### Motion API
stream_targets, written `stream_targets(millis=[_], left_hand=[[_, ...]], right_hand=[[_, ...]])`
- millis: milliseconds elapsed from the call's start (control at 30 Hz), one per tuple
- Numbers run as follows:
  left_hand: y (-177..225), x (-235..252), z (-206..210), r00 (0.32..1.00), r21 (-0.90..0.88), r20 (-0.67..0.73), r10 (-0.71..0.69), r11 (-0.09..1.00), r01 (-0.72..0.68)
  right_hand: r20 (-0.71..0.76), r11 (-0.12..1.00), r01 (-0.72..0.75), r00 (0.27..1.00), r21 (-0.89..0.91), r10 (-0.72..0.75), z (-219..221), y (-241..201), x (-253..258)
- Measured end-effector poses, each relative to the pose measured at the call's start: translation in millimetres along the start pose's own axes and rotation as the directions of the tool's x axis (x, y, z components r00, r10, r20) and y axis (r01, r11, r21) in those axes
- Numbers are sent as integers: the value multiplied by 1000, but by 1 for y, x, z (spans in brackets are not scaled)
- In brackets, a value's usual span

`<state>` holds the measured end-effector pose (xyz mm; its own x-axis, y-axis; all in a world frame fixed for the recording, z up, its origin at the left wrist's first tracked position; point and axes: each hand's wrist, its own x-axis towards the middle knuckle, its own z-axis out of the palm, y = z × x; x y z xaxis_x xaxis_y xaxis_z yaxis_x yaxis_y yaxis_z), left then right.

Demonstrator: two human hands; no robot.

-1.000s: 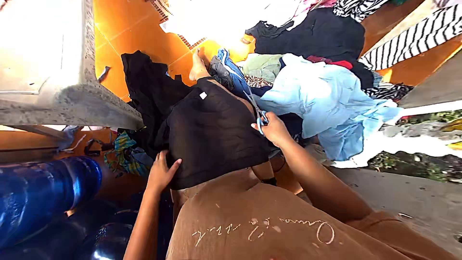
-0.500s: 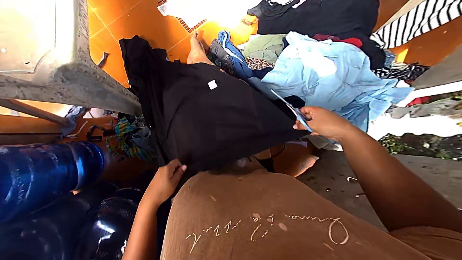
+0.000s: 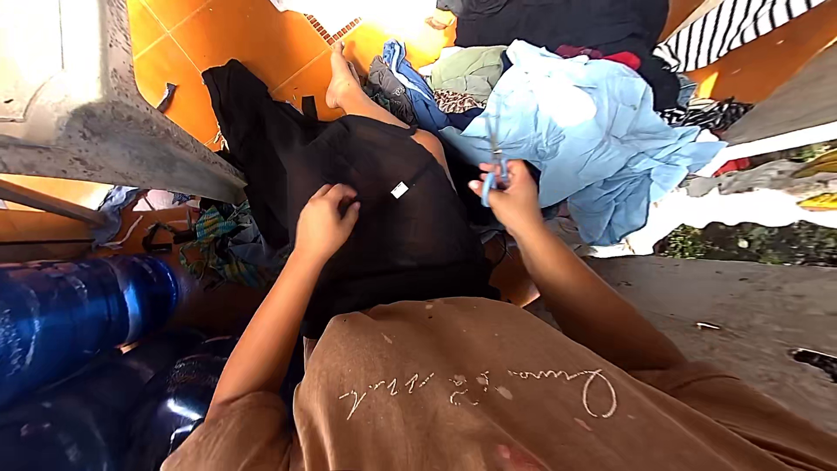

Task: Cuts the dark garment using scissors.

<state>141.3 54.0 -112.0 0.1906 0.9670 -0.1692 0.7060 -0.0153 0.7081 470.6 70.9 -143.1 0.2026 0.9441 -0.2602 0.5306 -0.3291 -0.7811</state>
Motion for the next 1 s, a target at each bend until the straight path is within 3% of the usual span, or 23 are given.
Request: stream_targets(millis=[67,167,300,400,567,700,767,867,1000], left_hand=[[14,38,25,996,1,75,56,998,-56],[26,67,64,980,45,168,103,993,-112],[33,69,103,982,28,91,168,985,-171],[38,57,115,956,18,29,291,956,-292],[62,16,126,777,-72,143,613,790,-610],[69,-6,136,634,-181,323,703,703,-688],[67,-8,138,596,-190,323,735,668,-720],[61,-7,139,605,-159,255,754,650,-743],[48,-6,136,680,-66,168,714,696,-715]], right_hand=[[38,994,70,997,-80,-67,25,-20,1],[106,969,46,994,-242,-21,39,-25,4],[130,971,27,992,-237,4,28,-18,7],[183,981,3,983,-194,33,6,-4,2],[259,961,-169,940,-218,224,-36,19,-32],[415,979,-73,898,-192,148,-60,51,-56],[470,988,-64,874,-141,124,-67,67,-66],[564,992,-77,817,-103,122,-73,73,-81],[662,992,-125,741,-33,115,-72,72,-87]])
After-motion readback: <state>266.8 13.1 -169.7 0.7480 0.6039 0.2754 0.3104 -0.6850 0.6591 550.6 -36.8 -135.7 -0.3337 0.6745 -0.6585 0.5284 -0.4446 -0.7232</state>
